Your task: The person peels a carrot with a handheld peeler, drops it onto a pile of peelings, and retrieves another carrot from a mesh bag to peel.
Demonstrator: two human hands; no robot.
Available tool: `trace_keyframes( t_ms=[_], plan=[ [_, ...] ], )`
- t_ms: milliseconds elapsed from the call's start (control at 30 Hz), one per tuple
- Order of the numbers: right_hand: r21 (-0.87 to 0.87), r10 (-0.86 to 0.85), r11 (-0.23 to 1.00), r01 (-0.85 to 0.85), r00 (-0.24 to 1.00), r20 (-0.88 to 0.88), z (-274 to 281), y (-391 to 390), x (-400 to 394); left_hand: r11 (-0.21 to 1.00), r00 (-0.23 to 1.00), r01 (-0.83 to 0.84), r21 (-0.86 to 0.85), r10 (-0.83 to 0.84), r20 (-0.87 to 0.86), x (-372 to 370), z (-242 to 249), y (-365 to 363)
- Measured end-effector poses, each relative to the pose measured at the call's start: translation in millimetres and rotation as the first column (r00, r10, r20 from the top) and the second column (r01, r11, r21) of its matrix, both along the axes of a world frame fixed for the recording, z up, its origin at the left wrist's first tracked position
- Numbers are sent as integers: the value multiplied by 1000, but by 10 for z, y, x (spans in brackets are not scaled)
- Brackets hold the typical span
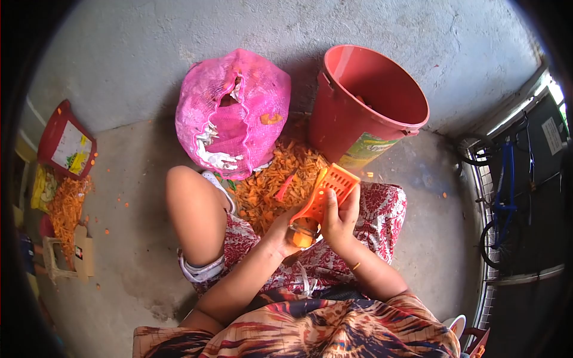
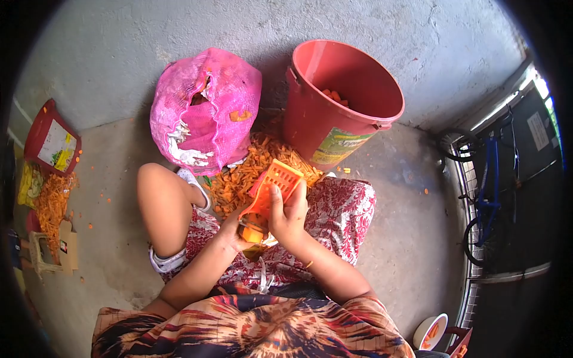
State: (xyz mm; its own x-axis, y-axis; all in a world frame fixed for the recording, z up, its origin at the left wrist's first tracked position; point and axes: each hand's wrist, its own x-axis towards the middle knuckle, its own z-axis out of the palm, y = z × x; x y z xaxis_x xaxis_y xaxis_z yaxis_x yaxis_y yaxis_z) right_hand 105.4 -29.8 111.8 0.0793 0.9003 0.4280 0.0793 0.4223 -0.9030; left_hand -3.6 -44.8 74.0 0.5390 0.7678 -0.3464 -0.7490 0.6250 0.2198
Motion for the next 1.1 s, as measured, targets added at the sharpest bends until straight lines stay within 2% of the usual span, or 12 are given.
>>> trace_keyframes(
  t_ms=[100,200,233,300,500,567,633,700,767,800,967,1100],
  plan=[
    [40,0,999,-1,1000,14,23,33,27,1000,999,18,-9,-18,-36,-1,-52,5],
    [205,-323,935,289,933,159,-19,364,233,991,991,124,59,-120,-65,-56,-136,-29],
    [211,-378,906,366,925,21,5,473,285,990,989,131,52,-127,-74,-59,-103,-44],
    [46,-307,942,333,908,-286,87,528,389,990,987,137,42,-133,-93,-74,-11,-84],
    [118,-10,993,-1,995,95,211,8,84,990,982,122,67,-130,137,-52,-81,-9],
    [-10,79,997,-80,992,-101,86,-33,33,983,983,141,116,-153,97,-67,-22,-23],
    [73,-45,997,36,991,125,8,49,141,971,973,178,160,-198,118,-91,-80,-2],
    [310,-340,908,282,928,153,78,324,282,968,973,210,141,-221,72,-120,-191,-32],
    [61,-323,936,346,917,-234,114,488,478,972,972,219,90,-225,66,-111,-222,-78],
    [88,-320,924,371,880,-351,200,519,450,976,973,211,49,-214,82,-96,-220,-94],
    [138,-102,983,117,989,-111,269,153,179,991,976,127,27,-130,176,-89,-171,21],
    [-42,78,995,-94,954,-288,241,49,36,991,989,135,26,-136,54,-102,-10,70]
  ],
)
